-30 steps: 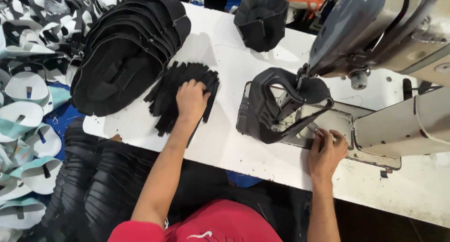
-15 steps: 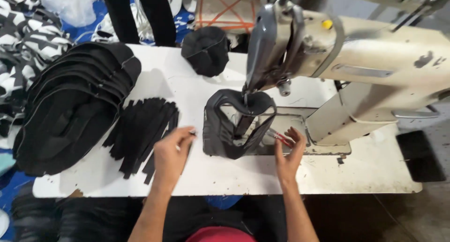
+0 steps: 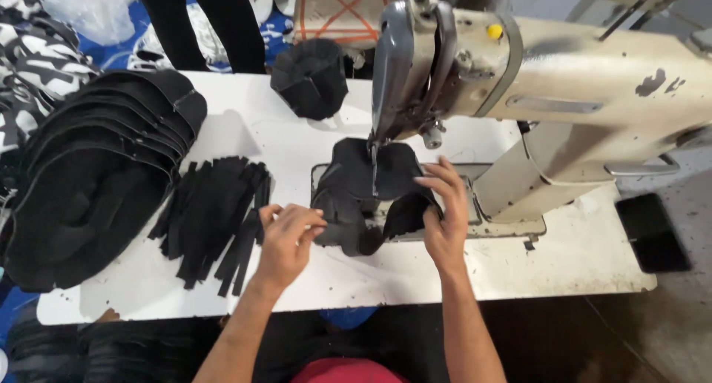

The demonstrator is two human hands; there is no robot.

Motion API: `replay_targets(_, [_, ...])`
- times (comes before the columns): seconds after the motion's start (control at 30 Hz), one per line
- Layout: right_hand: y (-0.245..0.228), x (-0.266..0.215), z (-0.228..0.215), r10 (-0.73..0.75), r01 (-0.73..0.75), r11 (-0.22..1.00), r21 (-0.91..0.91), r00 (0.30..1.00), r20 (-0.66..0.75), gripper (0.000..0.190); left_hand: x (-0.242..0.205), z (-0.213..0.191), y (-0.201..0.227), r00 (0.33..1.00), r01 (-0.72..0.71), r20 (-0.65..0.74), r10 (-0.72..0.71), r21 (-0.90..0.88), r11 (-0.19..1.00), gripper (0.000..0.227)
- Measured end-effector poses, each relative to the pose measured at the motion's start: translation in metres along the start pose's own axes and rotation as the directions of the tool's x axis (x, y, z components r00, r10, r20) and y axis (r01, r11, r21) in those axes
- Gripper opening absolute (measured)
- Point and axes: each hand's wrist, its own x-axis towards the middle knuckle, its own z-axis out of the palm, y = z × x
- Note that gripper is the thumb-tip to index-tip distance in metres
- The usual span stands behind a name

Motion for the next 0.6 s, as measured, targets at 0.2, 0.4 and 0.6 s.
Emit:
replay_targets(0.2, [-0.005,0.022,0.010,-0.057,0.066,0.995,-0.081,0.992,0.109,0.057,0.023,-0.002,0.025,0.987,-0.159,-0.023,0.161,0.066,0.985,0.008])
replay_targets(0.4, [-0.004,0.029,0.011,-0.100,0.128,0.978,-0.163,0.981,0.168,0.052,0.050,-0.001,0.040,1.000,0.014,-0.026,-0.015,-0.016,1.000,0.005])
replay_targets(0.6, [-0.013,0.035,0.020,-0.225,0.286,0.901,-0.326,0.951,0.212,0.030,0.115,0.009,0.083,0.996,0.063,-0.049,-0.078,-0.257,0.964,0.008])
